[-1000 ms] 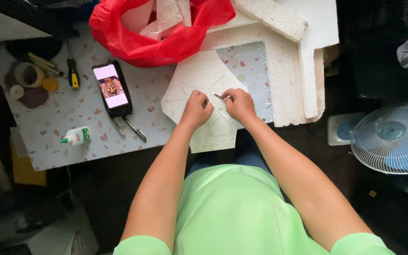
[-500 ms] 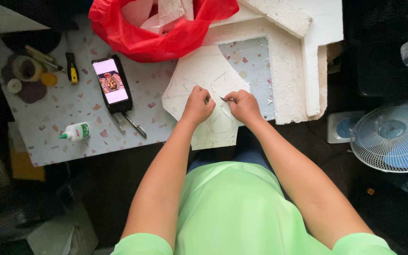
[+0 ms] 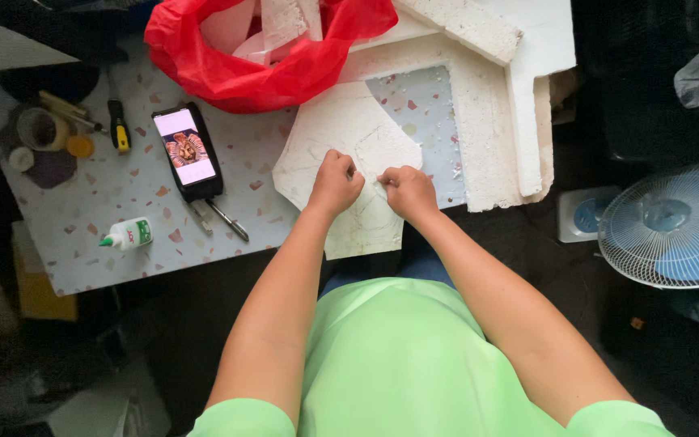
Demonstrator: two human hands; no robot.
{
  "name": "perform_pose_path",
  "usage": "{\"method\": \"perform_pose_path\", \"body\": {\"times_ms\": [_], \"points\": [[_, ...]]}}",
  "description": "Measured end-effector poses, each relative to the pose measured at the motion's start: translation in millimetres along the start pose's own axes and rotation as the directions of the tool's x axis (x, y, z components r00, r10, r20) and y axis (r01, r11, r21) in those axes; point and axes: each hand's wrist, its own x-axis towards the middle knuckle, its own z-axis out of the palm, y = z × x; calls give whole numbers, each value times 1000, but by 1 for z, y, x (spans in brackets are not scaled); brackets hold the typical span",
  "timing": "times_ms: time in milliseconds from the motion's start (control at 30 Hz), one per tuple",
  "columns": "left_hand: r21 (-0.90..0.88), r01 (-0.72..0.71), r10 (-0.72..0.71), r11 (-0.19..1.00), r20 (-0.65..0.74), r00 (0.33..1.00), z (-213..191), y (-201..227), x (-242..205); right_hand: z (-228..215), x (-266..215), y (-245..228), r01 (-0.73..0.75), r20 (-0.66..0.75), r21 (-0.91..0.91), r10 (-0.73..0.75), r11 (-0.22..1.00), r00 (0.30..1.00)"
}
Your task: The person uses a small sharp tool to engrave lines into a piece of white foam board, following a faint sketch and then removing small pieces of foam with the tool.
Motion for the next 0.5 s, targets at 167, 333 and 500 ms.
{"method": "perform_pose_path", "body": {"times_ms": [167,333,500], "points": [[1,17,-17,1000,10,1000,-1,4,0,11,8,7,-107,22,73,106,992,994],[7,8,-8,1000,5,1000,1,0,1,17,20,17,-228,106,84,219,970,970],[5,-7,7,1000,-3,1000,-2,3,-1,4,3,3,-54,39,74,51,996,998]]}}
